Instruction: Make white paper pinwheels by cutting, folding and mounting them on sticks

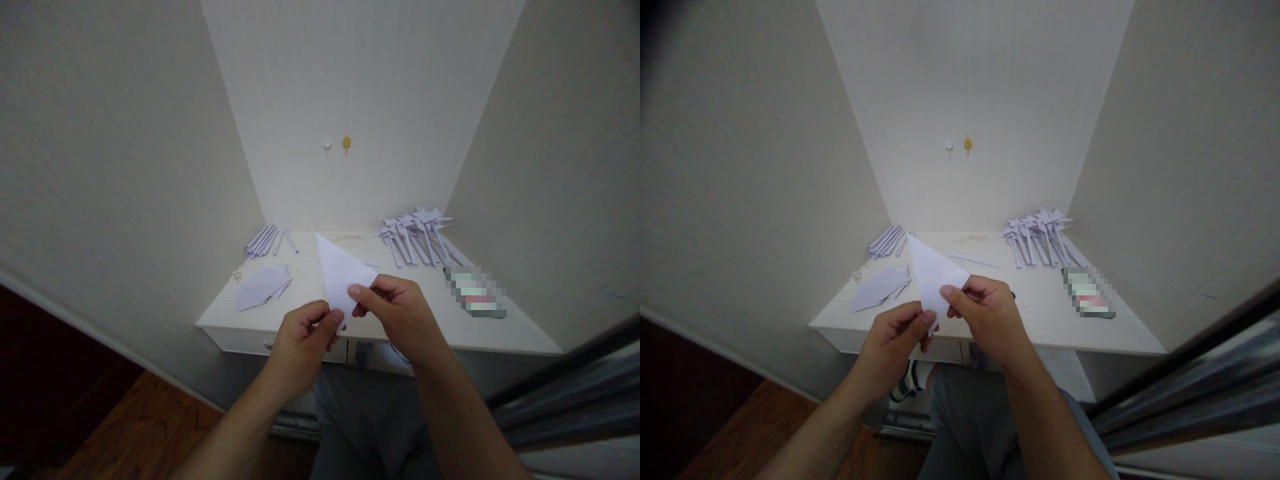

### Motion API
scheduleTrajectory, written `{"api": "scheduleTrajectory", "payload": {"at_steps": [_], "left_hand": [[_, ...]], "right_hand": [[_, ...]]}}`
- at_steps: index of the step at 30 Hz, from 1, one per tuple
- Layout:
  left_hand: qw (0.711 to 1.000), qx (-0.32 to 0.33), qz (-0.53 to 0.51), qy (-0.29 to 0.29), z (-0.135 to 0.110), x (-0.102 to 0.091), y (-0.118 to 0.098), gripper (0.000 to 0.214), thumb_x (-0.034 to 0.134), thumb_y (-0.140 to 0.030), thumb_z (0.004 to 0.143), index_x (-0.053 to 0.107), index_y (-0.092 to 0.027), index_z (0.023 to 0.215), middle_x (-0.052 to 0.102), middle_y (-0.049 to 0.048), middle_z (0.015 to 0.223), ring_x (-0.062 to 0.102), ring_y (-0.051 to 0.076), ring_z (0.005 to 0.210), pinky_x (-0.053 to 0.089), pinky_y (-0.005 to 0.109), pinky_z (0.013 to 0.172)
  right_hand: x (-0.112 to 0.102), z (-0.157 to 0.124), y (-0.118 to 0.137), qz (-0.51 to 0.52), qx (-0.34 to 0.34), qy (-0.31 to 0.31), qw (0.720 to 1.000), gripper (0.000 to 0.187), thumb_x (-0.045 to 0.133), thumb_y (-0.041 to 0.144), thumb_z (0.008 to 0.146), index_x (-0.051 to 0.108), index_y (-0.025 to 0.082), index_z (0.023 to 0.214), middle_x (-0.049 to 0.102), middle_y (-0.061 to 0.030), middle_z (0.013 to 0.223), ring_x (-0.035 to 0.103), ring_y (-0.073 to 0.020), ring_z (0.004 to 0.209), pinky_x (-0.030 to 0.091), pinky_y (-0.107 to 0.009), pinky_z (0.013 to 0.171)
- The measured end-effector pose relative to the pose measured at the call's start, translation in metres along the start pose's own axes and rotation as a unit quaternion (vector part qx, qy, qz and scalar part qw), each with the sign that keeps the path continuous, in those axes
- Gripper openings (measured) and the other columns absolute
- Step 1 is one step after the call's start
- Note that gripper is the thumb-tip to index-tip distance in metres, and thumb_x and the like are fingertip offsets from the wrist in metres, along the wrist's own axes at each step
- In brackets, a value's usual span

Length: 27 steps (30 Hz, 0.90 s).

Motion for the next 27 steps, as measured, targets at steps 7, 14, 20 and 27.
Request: {"api": "scheduleTrajectory", "payload": {"at_steps": [7, 14, 20, 27], "left_hand": [[1.0, 0.013, -0.007, 0.001, 0.002, -0.008, 0.002, 0.037, 0.069, -0.05, 0.087, 0.063, -0.02, 0.067, 0.052, -0.0026, 0.056, 0.045, 0.013, 0.054, 0.036, 0.024, 0.05], [0.991, 0.089, 0.003, -0.096, 0.006, -0.02, -0.007, 0.037, 0.067, -0.038, 0.091, 0.06, -0.019, 0.059, 0.053, -0.0026, 0.055, 0.049, 0.013, 0.056, 0.039, 0.025, 0.056], [0.991, 0.093, -0.023, -0.098, 0.002, -0.018, -0.001, 0.035, 0.068, -0.035, 0.09, 0.062, -0.019, 0.06, 0.056, -0.0015, 0.057, 0.05, 0.014, 0.059, 0.039, 0.026, 0.059], [0.985, 0.096, -0.073, -0.125, 0.002, -0.03, 0.007, 0.031, 0.072, -0.036, 0.091, 0.065, -0.019, 0.065, 0.056, -0.0029, 0.057, 0.049, 0.013, 0.058, 0.039, 0.025, 0.059]], "right_hand": [[-0.002, 0.001, -0.004, 0.003, -0.003, 0.038, 0.999, 0.024, 0.077, 0.039, 0.081, 0.074, 0.018, 0.071, 0.072, -0.0026, 0.062, 0.064, -0.0166, 0.06, 0.051, -0.029, 0.059], [0.002, -0.003, -0.002, 0.025, 0.019, 0.114, 0.993, 0.022, 0.076, 0.039, 0.084, 0.078, 0.017, 0.08, 0.075, -0.0042, 0.074, 0.067, -0.0173, 0.068, 0.053, -0.03, 0.065], [0.003, 0.0, -0.001, 0.044, 0.002, 0.091, 0.995, 0.022, 0.075, 0.038, 0.086, 0.073, 0.018, 0.076, 0.07, -0.0011, 0.065, 0.063, -0.0153, 0.062, 0.051, -0.027, 0.06], [-0.002, -0.001, -0.003, -0.017, -0.004, 0.105, 0.994, 0.029, 0.073, 0.038, 0.088, 0.066, 0.018, 0.067, 0.064, 0.0006, 0.063, 0.058, -0.0141, 0.062, 0.044, -0.027, 0.058]]}}
Point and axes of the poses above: each hand's wrist, its own z-axis towards the middle knuckle, its own x-axis out of the palm, y = z × x, the point moved 1 cm from there along z, towards the middle knuckle
